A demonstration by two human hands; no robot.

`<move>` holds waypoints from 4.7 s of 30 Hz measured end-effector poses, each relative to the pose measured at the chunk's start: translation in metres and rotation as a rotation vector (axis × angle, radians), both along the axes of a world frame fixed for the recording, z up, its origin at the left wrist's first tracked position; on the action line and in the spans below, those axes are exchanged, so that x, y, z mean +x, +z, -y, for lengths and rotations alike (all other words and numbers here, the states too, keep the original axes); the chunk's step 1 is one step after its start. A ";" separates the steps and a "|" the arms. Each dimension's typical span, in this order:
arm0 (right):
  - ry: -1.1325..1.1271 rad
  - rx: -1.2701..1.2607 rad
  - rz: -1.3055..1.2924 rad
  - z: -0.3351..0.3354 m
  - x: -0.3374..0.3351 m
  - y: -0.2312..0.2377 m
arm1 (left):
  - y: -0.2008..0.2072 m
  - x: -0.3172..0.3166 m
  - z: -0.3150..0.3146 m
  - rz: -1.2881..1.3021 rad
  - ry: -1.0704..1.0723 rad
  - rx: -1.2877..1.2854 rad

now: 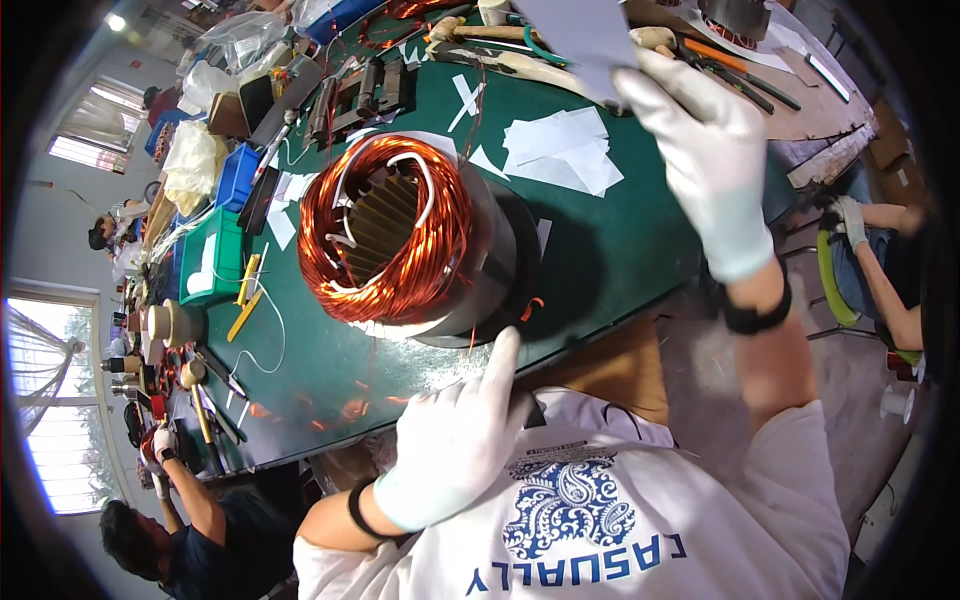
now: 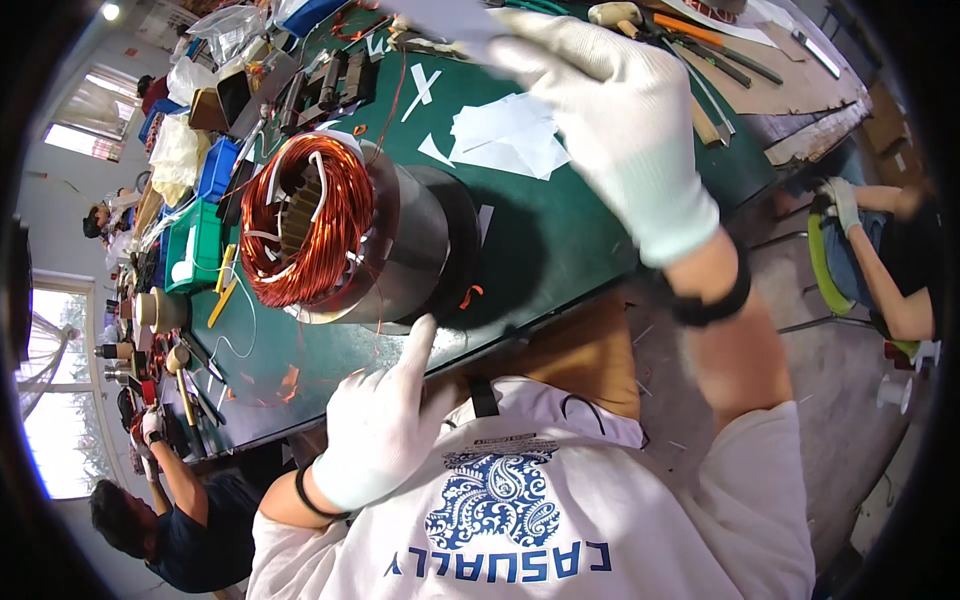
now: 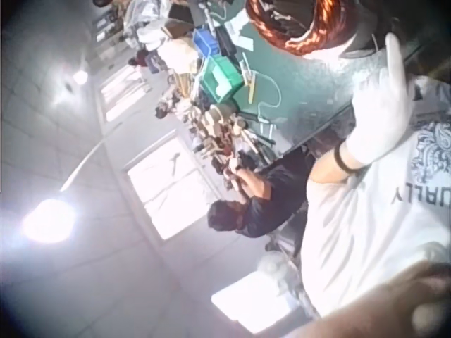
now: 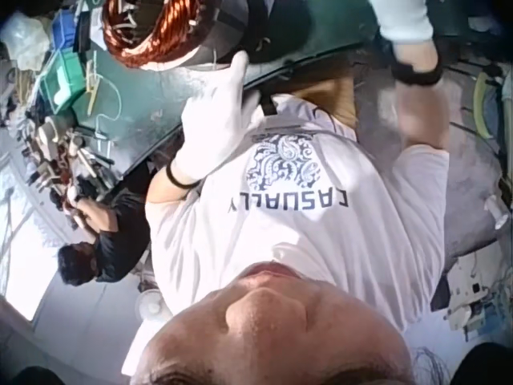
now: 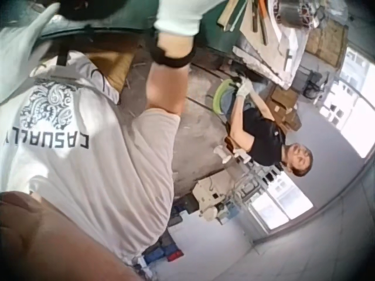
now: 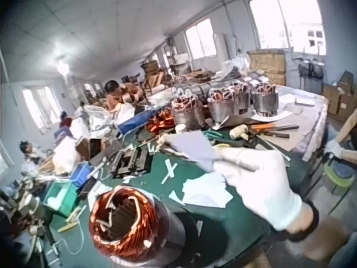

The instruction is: Winding copper coils and forming them into a motor stator using a hammer and wooden block.

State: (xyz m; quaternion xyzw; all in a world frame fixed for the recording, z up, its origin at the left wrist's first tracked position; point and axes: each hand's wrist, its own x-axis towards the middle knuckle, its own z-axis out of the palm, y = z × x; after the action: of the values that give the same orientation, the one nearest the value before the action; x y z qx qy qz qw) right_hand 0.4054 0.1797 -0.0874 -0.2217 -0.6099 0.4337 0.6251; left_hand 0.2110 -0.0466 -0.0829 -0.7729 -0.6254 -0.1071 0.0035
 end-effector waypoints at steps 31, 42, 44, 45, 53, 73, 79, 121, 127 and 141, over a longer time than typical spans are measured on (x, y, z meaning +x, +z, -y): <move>0.440 -0.428 0.202 0.102 -0.029 -0.034 | 0.068 -0.021 -0.068 0.062 0.152 0.408; 0.047 -0.062 0.169 0.117 -0.064 -0.029 | 0.042 -0.077 -0.039 -0.173 -0.045 0.487; 0.023 -0.046 0.214 0.116 -0.069 -0.029 | 0.045 -0.071 -0.040 -0.235 0.014 0.447; 0.020 -0.032 0.231 0.117 -0.072 -0.027 | 0.045 -0.068 -0.040 -0.218 0.018 0.461; -0.116 -0.097 0.169 0.091 -0.092 -0.012 | 0.114 -0.060 -0.057 -0.180 -0.078 0.104; -0.066 -0.108 0.708 0.048 -0.079 0.040 | 0.049 -0.130 -0.176 0.703 -0.124 0.003; -0.180 -0.130 0.533 0.060 -0.088 0.021 | 0.047 -0.122 -0.173 0.817 -0.091 0.004; 0.225 0.007 1.235 -0.005 -0.093 0.107 | 0.067 -0.146 -0.146 0.833 -0.200 -0.060; 0.105 0.173 1.186 0.012 -0.098 0.094 | 0.065 -0.144 -0.145 0.866 -0.087 -0.087; 0.205 0.669 1.293 -0.006 -0.112 0.096 | 0.087 -0.102 -0.138 1.031 0.336 -0.214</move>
State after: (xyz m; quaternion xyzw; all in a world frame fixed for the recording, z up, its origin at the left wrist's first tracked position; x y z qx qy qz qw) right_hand 0.2930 0.1861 0.0085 -0.1727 -0.9742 0.0633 0.1311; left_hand 0.1091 0.0917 0.0038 -0.5059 -0.6684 -0.4055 -0.3646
